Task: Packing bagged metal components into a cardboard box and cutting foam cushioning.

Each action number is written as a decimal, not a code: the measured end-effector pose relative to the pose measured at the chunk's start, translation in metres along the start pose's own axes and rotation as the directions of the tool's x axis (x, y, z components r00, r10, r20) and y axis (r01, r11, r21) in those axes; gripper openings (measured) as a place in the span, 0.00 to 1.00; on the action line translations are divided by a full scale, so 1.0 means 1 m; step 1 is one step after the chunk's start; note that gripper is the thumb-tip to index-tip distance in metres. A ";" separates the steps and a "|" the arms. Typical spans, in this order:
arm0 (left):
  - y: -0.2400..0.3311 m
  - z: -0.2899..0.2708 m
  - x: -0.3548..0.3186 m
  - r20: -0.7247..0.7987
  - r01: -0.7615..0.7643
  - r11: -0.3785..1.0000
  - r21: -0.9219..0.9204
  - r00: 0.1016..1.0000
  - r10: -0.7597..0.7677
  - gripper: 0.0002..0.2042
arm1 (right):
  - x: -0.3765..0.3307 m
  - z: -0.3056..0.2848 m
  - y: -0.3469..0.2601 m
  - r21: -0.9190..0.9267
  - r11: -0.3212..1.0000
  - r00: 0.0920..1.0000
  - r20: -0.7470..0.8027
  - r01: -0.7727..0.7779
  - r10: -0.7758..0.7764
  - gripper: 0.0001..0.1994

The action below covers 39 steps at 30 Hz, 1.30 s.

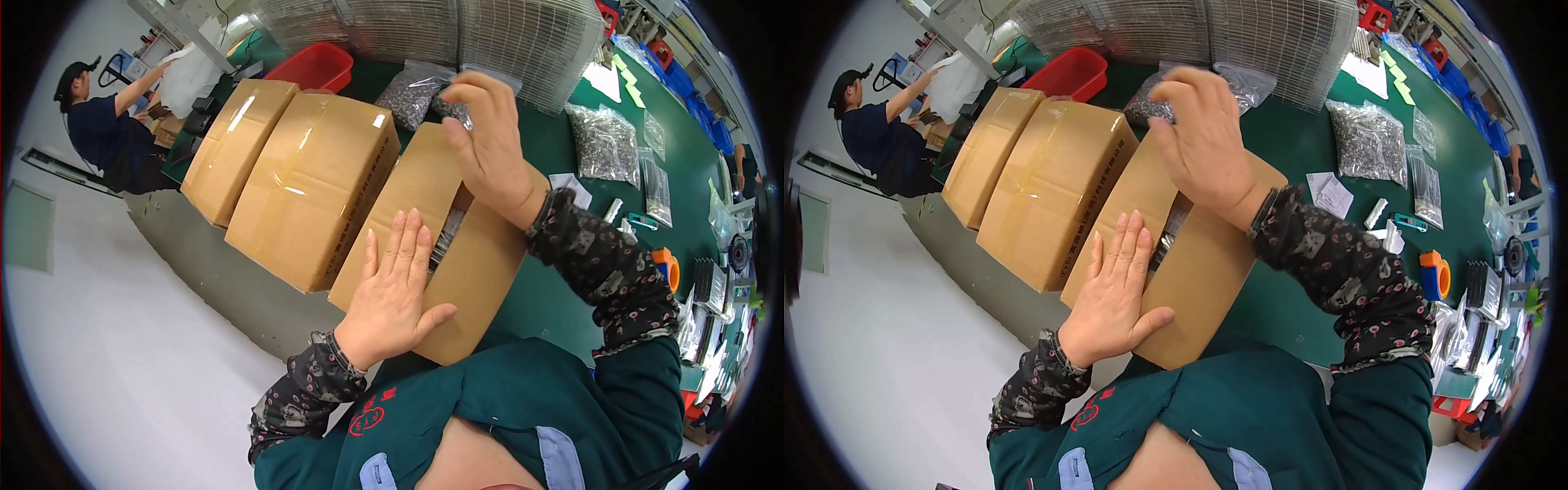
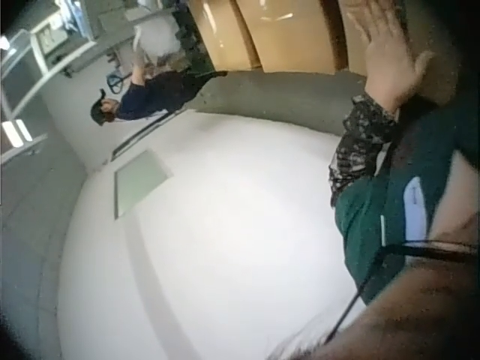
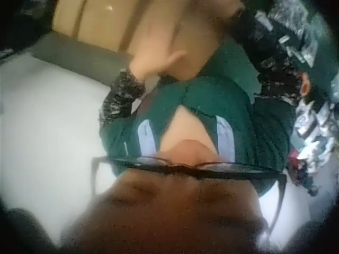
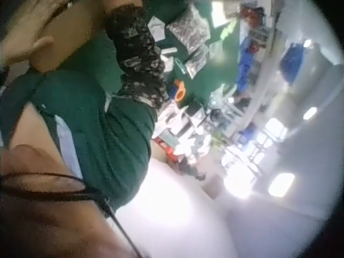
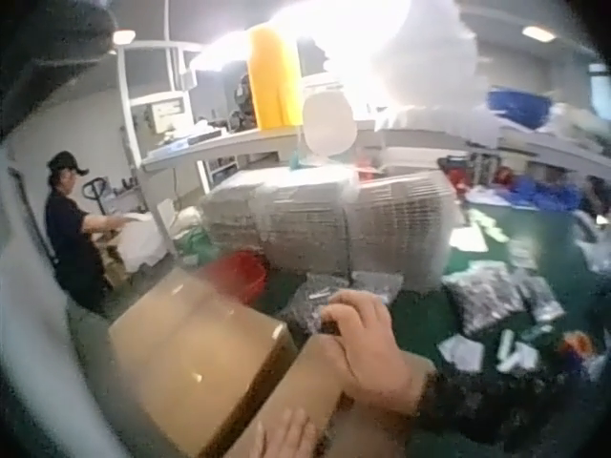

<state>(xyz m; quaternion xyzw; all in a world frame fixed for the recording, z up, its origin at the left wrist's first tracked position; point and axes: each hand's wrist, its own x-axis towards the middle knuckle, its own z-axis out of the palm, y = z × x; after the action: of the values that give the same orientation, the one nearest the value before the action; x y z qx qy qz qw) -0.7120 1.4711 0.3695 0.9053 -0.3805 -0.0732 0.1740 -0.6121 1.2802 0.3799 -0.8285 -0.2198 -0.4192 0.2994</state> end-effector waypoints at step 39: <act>0.002 -0.023 -0.004 -0.127 -0.216 0.975 0.056 0.967 0.222 0.18 | 0.022 -0.060 -0.038 0.272 0.911 0.458 0.797 0.311 -0.394 0.04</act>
<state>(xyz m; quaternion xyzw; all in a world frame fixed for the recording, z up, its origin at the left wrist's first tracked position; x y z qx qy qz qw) -0.7105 1.4786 0.3914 0.8641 -0.4671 0.0148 0.1871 -0.6576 1.2694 0.4380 -0.8482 -0.5201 -0.0137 0.0998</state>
